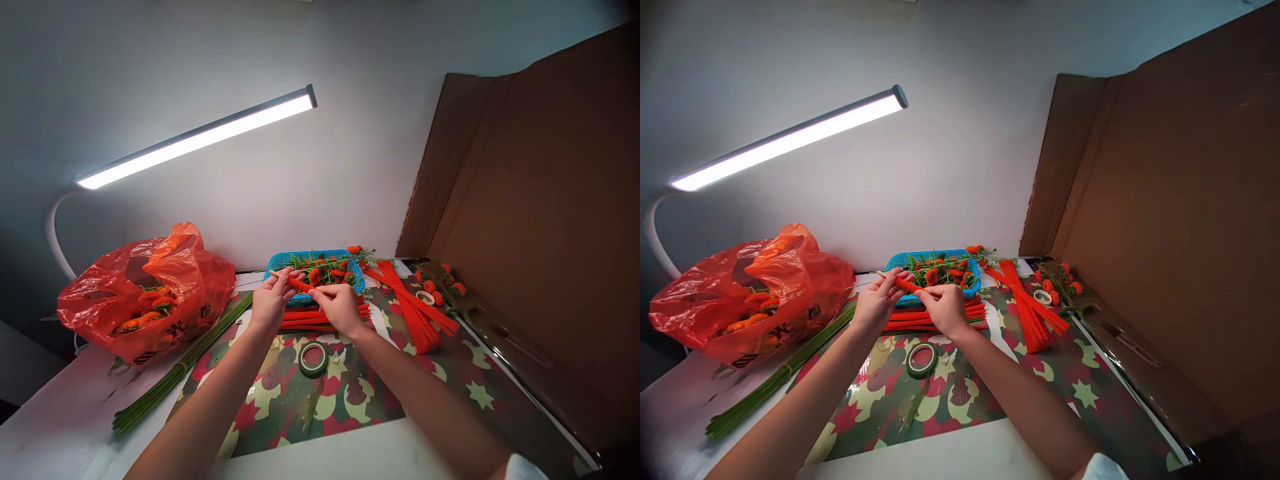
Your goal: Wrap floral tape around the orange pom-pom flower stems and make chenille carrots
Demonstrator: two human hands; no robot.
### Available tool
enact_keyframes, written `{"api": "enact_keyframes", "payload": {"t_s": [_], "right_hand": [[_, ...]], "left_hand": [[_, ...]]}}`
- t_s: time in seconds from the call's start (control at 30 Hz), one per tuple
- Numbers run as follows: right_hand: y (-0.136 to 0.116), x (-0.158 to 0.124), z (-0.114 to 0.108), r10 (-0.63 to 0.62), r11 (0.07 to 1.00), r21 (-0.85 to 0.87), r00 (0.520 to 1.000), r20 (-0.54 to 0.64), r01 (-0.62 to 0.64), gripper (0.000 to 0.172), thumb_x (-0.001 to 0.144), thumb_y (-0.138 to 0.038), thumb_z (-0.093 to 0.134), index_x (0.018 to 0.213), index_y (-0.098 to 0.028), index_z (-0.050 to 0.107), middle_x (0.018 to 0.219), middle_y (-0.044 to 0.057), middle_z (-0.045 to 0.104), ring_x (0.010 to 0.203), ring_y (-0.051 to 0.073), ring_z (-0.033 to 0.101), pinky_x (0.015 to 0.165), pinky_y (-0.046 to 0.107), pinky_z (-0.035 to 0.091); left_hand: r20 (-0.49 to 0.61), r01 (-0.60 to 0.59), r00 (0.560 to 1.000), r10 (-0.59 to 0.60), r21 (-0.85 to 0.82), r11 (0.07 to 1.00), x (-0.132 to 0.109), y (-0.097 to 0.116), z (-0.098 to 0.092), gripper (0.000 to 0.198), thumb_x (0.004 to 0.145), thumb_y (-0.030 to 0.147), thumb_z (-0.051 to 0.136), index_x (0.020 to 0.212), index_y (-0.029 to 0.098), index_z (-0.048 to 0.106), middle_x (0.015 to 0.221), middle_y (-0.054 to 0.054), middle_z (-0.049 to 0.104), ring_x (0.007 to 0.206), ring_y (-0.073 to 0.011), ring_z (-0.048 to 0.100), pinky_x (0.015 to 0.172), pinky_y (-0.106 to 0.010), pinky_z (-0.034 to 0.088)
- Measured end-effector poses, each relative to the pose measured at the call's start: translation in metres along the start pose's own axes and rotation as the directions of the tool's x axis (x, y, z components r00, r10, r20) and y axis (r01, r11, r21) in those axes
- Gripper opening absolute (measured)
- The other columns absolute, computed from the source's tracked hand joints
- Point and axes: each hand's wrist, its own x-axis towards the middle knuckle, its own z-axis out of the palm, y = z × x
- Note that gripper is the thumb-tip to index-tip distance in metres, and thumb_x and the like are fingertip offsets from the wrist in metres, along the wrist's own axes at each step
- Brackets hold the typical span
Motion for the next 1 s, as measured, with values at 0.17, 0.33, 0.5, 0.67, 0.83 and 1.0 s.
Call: {"api": "enact_keyframes", "payload": {"t_s": [0.17, 0.33, 0.5, 0.67, 0.83, 1.0], "right_hand": [[0.006, -0.003, -0.002, -0.372, 0.833, -0.442, 0.928, -0.002, 0.333, 0.028, 0.088, -0.031, 0.056, 0.071, -0.017, 0.072, 0.06, 0.004, 0.063, 0.057, 0.013, 0.051, 0.058, 0.025, 0.032], [0.012, -0.002, -0.003, -0.472, 0.719, -0.537, 0.877, 0.089, 0.441, 0.027, 0.09, -0.031, 0.053, 0.083, -0.015, 0.073, 0.061, 0.006, 0.063, 0.061, 0.015, 0.054, 0.06, 0.025, 0.035], [0.008, 0.004, 0.0, -0.031, 0.995, 0.091, 0.998, -0.058, 0.036, 0.03, 0.08, -0.044, 0.061, 0.073, -0.016, 0.07, 0.052, -0.001, 0.054, 0.049, 0.011, 0.047, 0.05, 0.023, 0.036], [-0.002, 0.012, -0.006, 0.181, 0.882, 0.416, 0.974, 0.134, -0.221, 0.05, 0.071, -0.061, 0.063, 0.051, -0.017, 0.052, 0.044, -0.005, 0.045, 0.04, 0.006, 0.036, 0.041, 0.021, 0.029], [-0.007, 0.016, -0.016, 0.147, 0.897, 0.348, 0.926, 0.346, -0.273, 0.055, 0.068, -0.069, 0.06, 0.057, -0.016, 0.054, 0.046, -0.005, 0.049, 0.041, 0.006, 0.042, 0.042, 0.02, 0.033], [-0.009, 0.019, -0.021, 0.147, 0.909, 0.291, 0.881, 0.449, -0.3, 0.051, 0.067, -0.065, 0.065, 0.072, -0.015, 0.061, 0.047, -0.007, 0.048, 0.043, 0.006, 0.042, 0.045, 0.02, 0.037]], "left_hand": [[-0.109, 0.105, 0.988, -0.112, -0.068, 0.992, -0.007, 0.002, 0.008, 0.013, 0.09, 0.009, 0.052, 0.082, 0.008, 0.062, 0.081, -0.01, 0.073, 0.075, -0.016, 0.073, 0.068, -0.022, 0.058], [-0.139, 0.163, 0.975, -0.172, -0.073, 0.984, -0.007, 0.004, 0.009, 0.017, 0.091, 0.009, 0.05, 0.079, 0.009, 0.062, 0.077, -0.009, 0.072, 0.077, -0.016, 0.073, 0.076, -0.026, 0.058], [0.061, 0.077, 0.996, -0.072, -0.07, 0.995, -0.011, 0.007, 0.011, 0.016, 0.084, 0.026, 0.064, 0.093, 0.013, 0.064, 0.1, -0.012, 0.072, 0.1, -0.021, 0.068, 0.089, -0.032, 0.054], [0.336, 0.011, 0.937, -0.095, 0.244, 0.97, -0.014, 0.011, 0.008, 0.045, 0.06, 0.031, 0.084, 0.099, 0.015, 0.069, 0.103, -0.01, 0.072, 0.103, -0.0252, 0.066, 0.089, -0.034, 0.052], [0.382, -0.08, 0.923, -0.055, 0.329, 0.941, -0.009, 0.021, -0.002, 0.037, 0.065, 0.036, 0.08, 0.093, 0.014, 0.07, 0.09, -0.009, 0.074, 0.087, -0.0225, 0.069, 0.084, -0.035, 0.053], [0.348, -0.044, 0.934, -0.073, 0.318, 0.947, -0.005, 0.029, -0.007, 0.038, 0.063, 0.039, 0.082, 0.089, 0.014, 0.071, 0.087, -0.009, 0.074, 0.084, -0.0219, 0.07, 0.079, -0.033, 0.056]]}}
